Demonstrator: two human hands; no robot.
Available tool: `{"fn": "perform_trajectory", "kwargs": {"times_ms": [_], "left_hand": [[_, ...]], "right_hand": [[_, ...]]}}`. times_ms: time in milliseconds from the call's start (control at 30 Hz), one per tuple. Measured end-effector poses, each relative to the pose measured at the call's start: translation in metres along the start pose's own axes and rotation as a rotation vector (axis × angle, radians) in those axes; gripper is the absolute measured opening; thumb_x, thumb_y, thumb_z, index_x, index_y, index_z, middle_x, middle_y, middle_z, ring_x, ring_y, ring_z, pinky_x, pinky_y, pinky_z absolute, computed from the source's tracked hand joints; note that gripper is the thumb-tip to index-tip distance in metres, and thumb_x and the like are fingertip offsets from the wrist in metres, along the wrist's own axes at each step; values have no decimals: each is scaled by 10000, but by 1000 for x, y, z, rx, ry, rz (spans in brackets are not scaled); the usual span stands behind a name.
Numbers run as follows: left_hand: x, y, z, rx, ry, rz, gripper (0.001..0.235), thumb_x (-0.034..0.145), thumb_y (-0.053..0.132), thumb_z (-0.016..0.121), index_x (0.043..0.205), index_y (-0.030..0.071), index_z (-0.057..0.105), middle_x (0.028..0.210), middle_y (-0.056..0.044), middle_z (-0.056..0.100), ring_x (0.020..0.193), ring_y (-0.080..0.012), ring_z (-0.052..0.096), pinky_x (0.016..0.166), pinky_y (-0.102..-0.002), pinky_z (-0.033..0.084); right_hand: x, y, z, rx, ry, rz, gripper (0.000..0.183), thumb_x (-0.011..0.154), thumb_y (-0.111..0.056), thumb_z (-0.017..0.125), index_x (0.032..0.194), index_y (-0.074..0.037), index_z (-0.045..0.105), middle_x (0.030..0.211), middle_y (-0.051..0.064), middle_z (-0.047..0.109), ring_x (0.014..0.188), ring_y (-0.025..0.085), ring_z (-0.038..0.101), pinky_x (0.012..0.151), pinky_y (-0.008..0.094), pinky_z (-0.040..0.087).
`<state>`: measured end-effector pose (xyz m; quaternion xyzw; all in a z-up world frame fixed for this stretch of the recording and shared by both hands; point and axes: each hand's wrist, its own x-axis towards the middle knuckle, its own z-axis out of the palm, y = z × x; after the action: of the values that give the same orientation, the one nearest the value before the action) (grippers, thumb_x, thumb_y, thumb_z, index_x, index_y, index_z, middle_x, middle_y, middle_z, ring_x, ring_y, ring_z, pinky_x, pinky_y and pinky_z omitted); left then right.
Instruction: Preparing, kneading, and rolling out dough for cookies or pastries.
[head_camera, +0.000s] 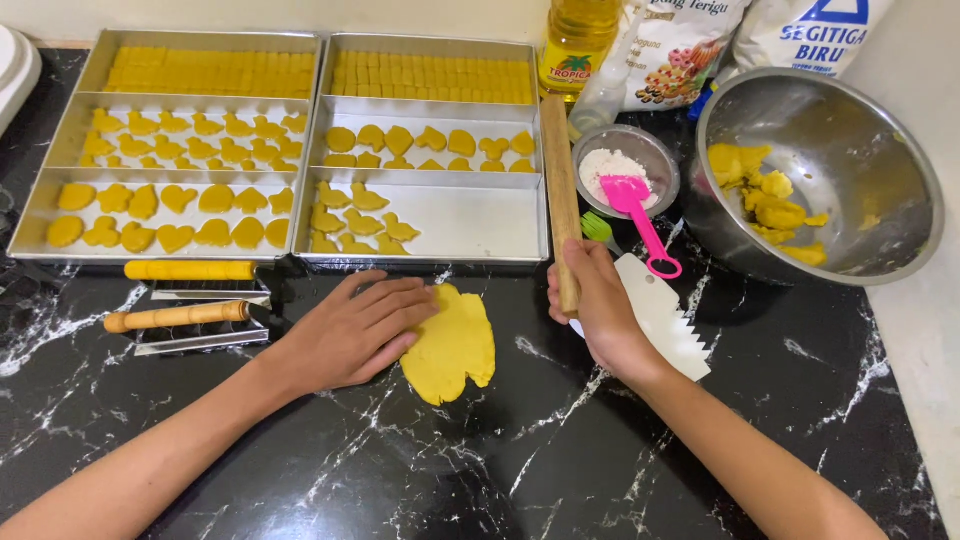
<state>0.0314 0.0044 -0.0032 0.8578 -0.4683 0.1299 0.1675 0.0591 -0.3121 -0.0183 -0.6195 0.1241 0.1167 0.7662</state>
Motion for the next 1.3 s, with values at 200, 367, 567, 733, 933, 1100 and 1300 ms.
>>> {"fn": "perform_trajectory", "kwargs": {"times_ms": [200, 367, 567, 733, 933, 1100, 1300], "left_hand": [[0, 0, 0, 3, 10, 39, 355, 991, 219, 597, 1311, 68, 626, 1308, -78, 662, 1270, -219, 587, 1098, -460, 391], [1, 0, -1, -39, 5, 22, 348, 1000, 228, 598, 1309, 71, 623, 1313, -73, 663, 1277, -217, 585, 1104, -456, 389], [0, 1, -1, -54, 1, -2, 353, 998, 235, 597, 1311, 73, 618, 1319, -73, 661, 1284, -224, 580, 1111, -462, 381], [0, 0, 0, -50, 3, -1, 356, 997, 235, 594, 1314, 73, 615, 1320, -75, 659, 1284, -223, 578, 1119, -465, 377], [2, 1, -2, -58, -12, 2, 356, 990, 228, 595, 1309, 72, 613, 1314, -80, 658, 1280, -228, 579, 1117, -462, 376], [1, 0, -2, -54, -4, -4, 356, 986, 226, 599, 1307, 72, 617, 1307, -78, 663, 1268, -228, 588, 1120, -452, 378], [5, 2, -4, -45, 2, -2, 356, 968, 216, 615, 1294, 71, 622, 1291, -79, 665, 1235, -233, 601, 1110, -441, 387]], "right_hand": [[-6, -9, 4, 37, -12, 64, 359, 1040, -323, 431, 1304, -80, 425, 849, 69, 529, 654, 144, 509, 515, 300, 427], [-11, -10, 5, 100, -37, 60, 366, 1039, -289, 420, 1345, -90, 389, 858, 72, 526, 654, 148, 513, 495, 304, 413], [-11, -8, 7, 45, -61, 64, 444, 1026, -284, 430, 1418, -97, 336, 913, 66, 534, 650, 155, 526, 470, 289, 379], [10, -1, -20, -363, -27, 5, 620, 997, -314, 541, 1545, -102, 345, 942, 146, 522, 665, 191, 530, 509, 312, 413], [-4, -31, -10, -1035, 55, -514, 739, 913, -271, 733, 1491, 46, 401, 1274, 223, 605, 1060, 277, 656, 857, 380, 552], [-3, -37, -18, -1093, -16, -430, 764, 864, -242, 762, 1491, 19, 414, 1252, 190, 640, 1043, 284, 676, 881, 392, 546], [-24, -54, -39, -1446, -193, -556, 591, 823, -140, 790, 1316, 33, 515, 1246, 216, 599, 1124, 404, 558, 969, 500, 451]]}}
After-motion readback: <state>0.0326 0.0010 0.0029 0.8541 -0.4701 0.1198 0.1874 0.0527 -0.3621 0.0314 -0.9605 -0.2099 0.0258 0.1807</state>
